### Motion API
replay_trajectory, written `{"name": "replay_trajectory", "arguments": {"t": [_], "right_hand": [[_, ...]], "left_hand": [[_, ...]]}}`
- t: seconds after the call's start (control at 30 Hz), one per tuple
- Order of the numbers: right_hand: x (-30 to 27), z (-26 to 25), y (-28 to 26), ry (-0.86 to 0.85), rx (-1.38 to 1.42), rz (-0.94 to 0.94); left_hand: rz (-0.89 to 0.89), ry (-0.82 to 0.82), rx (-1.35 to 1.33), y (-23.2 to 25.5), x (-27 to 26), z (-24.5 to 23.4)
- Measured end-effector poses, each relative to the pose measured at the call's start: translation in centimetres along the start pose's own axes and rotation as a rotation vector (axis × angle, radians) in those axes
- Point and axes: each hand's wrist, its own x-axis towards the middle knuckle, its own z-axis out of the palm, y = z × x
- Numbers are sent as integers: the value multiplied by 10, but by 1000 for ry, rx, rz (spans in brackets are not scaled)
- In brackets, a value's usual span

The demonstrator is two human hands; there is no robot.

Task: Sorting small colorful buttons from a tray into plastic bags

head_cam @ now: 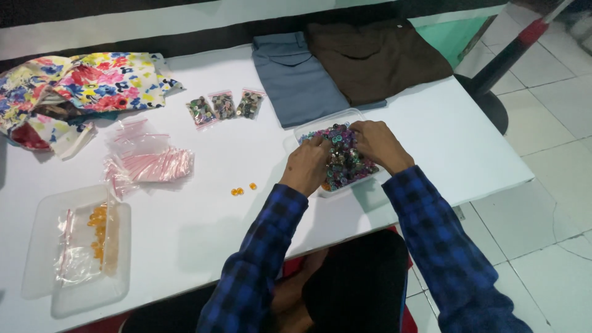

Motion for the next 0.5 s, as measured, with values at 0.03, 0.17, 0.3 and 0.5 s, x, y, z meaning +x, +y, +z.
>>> {"name": "replay_trajectory", "arguments": {"t": [0.03, 0.17, 0.3, 0.5], "right_hand": [[-4, -9, -14, 5, 2, 4], [-2, -17, -34, 4, -17, 0], [-3, -25, -49, 13, 146, -140], [-17, -30, -94, -269, 170, -146]], "left_hand": [[6, -2, 2, -1, 1, 3], [16, 45, -64, 12, -8, -25], [1, 86, -250, 3, -11, -31], [-21, 128, -405, -12, -5, -32]]}}
